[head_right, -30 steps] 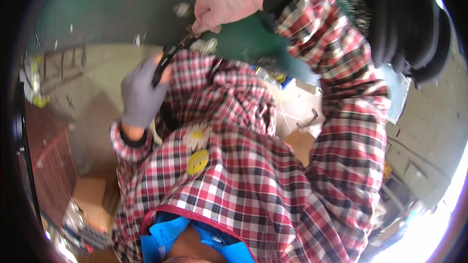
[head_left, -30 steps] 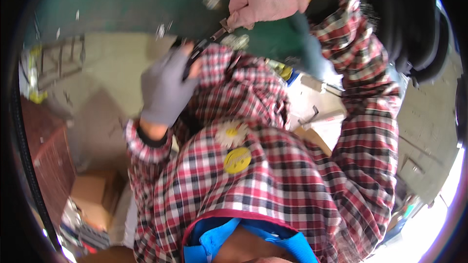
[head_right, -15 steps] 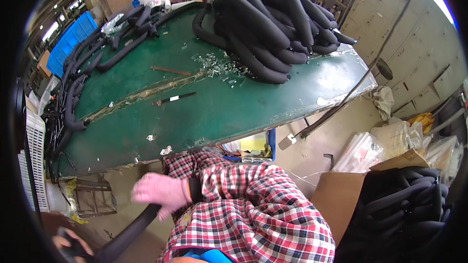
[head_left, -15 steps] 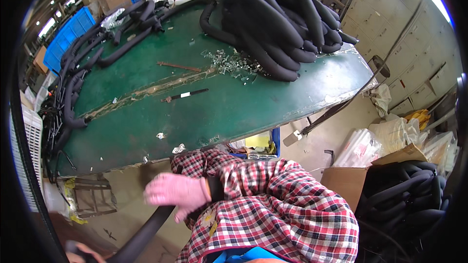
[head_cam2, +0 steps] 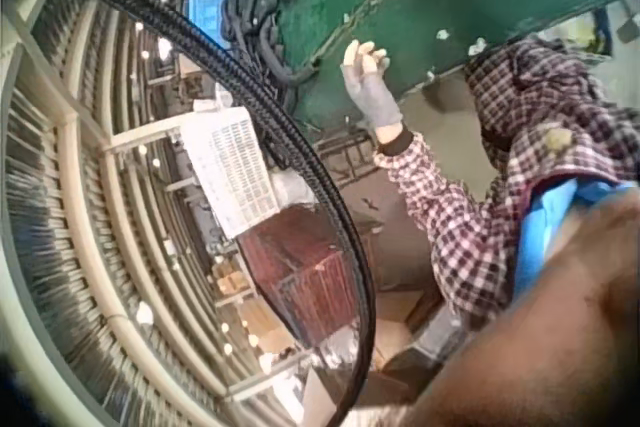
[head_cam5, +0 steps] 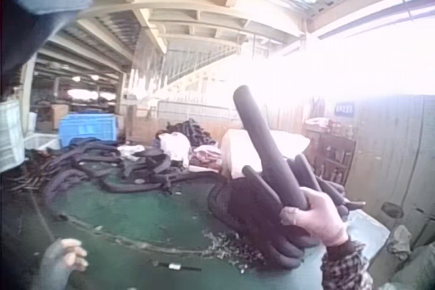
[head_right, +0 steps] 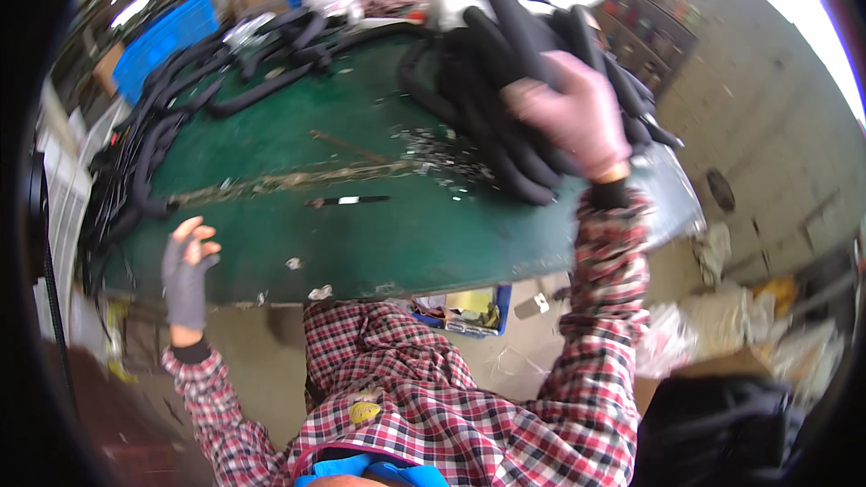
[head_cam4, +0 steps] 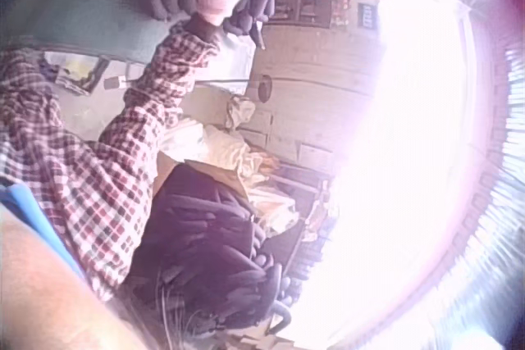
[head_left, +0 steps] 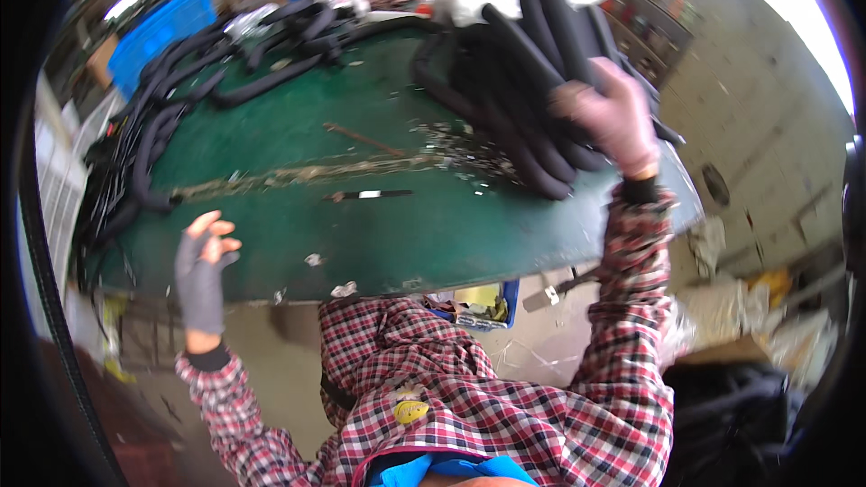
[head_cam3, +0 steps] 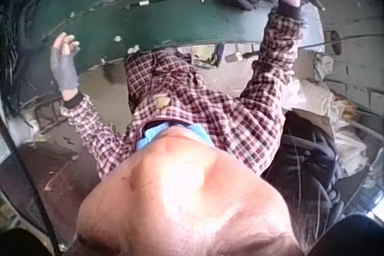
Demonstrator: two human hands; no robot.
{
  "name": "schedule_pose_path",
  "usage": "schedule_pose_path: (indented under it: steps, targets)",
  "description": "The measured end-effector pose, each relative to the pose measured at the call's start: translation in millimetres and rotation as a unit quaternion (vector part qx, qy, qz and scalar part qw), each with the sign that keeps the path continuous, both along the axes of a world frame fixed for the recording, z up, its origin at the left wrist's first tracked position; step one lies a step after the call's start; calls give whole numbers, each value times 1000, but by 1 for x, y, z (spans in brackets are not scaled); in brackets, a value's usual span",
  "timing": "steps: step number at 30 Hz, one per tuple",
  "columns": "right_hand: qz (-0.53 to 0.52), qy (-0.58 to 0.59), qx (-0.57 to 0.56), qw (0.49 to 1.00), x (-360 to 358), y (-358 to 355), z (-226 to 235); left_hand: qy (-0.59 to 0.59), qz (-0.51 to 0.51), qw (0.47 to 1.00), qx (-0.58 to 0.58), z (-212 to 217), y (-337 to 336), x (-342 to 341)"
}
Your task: The person repeatedly picks up black rubber tubes and small metal clips from a green workbench. They insert the clips into the ends of the tubes and place the finished items on the table. The process is repeated continuously with new tubes and clips.
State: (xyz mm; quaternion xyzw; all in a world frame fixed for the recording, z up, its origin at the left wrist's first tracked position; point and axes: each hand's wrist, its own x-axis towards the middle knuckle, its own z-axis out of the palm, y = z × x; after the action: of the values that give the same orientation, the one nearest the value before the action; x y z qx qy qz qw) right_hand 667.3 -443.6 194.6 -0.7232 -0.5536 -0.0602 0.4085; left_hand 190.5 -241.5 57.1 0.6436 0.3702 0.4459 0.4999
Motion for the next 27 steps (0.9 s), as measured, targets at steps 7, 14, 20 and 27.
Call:
schedule_pose_path:
  steps: [7,14,20,27]
  targets:
    - [-296,-171,-98,935,167,15,15,-23,75,994,-75,-71,38,-12]
    - [-356,-430,-62,827,188,32,-34,163,386,897,139,-118,143,-102]
    - [-227,-517,83,821,69,45,-58,106,501,858,-35,-109,314,-121]
    - [-46,-408,49,910,-43,82,-96,-294,348,890,-21,-65,342,-75]
